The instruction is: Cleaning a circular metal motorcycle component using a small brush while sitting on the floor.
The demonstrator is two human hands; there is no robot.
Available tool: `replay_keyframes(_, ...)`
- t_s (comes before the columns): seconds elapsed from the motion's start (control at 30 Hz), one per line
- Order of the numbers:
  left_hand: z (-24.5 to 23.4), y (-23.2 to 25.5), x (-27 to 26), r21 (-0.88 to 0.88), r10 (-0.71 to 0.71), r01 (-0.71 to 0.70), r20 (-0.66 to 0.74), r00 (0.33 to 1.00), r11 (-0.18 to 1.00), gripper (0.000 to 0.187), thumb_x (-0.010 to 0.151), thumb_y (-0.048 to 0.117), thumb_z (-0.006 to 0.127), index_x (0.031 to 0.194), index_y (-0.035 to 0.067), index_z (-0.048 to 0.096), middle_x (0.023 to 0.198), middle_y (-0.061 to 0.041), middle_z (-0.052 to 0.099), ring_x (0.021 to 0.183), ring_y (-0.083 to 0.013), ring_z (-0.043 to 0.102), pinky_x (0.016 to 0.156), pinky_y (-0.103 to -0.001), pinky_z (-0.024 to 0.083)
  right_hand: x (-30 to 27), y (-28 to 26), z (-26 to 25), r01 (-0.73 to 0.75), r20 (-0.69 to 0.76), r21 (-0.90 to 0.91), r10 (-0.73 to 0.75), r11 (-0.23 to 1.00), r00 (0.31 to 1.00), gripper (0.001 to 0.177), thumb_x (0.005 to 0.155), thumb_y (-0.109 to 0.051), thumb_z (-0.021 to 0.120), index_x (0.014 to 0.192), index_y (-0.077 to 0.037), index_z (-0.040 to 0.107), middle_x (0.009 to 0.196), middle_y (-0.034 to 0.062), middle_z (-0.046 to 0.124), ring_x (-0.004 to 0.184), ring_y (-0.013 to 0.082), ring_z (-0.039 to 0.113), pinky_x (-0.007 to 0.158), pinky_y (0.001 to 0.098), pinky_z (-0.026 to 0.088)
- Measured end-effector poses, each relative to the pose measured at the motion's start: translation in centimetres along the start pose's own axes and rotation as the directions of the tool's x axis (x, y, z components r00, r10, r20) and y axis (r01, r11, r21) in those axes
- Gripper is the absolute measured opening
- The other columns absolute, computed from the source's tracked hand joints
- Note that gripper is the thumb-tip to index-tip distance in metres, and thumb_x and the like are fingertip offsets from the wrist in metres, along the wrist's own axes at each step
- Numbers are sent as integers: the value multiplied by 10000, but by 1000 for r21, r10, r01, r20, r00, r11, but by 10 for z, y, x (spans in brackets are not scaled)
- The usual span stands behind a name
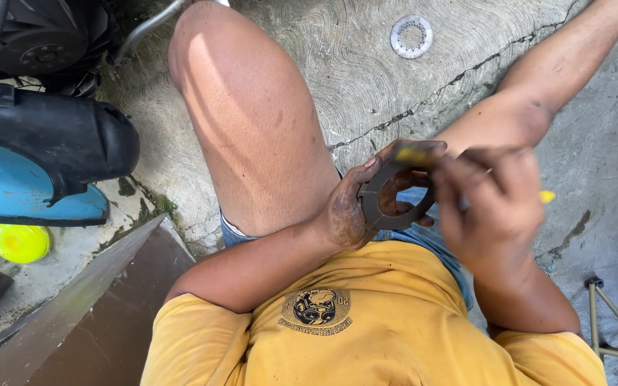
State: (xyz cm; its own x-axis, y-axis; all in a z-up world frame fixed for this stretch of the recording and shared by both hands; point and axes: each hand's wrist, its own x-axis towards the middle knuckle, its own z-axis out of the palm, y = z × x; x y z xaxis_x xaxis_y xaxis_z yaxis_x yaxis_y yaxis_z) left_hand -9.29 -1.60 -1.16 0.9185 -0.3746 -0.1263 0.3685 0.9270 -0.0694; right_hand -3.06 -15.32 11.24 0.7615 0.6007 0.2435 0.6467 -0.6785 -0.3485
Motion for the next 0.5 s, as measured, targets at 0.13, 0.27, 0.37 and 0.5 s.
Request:
replay_keyframes(0.13, 20, 9, 0, 139, 103, -118, 111, 988, 983, 639, 1051, 424, 492, 1529, 0, 496, 1398, -182, 633, 1316, -269, 613, 1210, -416, 483, -2, -10, 5, 135, 86, 195, -155, 971, 984, 300, 846, 65, 794, 1140, 13, 760, 1020, 136, 652, 862, 277, 541, 789, 378, 499)
replay_keyframes(0.27, 17, 7, -1, 71, 34, -32, -24, 999, 997, 701, 970, 444, 566, 1559, 88, 432, 1517, -137, 491, 1286, -289, 527, 921, -480, 540, -5, 4, 4, 6, 9, 33, -7, 999, 1000, 325, 860, 136, 796, 1176, 62, 769, 1079, 203, 645, 914, 319, 558, 792, 419, 473)
replay_keyframes(0.37, 25, 12, 1, 157, 82, -87, 39, 996, 984, 693, 992, 460, 512, 1540, 39, 467, 1443, -147, 576, 1319, -262, 560, 1116, -437, 459, -3, -6, 6, 84, 50, 137, -92, 987, 995, 330, 822, 96, 791, 1145, 26, 771, 1032, 159, 650, 868, 274, 555, 756, 379, 473)
replay_keyframes(0.5, -8, 1, -2, -48, 65, -68, -57, 996, 997, 618, 1056, 405, 496, 1578, 94, 384, 1472, -230, 489, 1330, -387, 520, 895, -564, 623, 6, 2, 2, -55, -9, 34, 55, 998, 998, 272, 923, 163, 800, 1180, 75, 783, 1039, 192, 631, 874, 297, 544, 773, 398, 470)
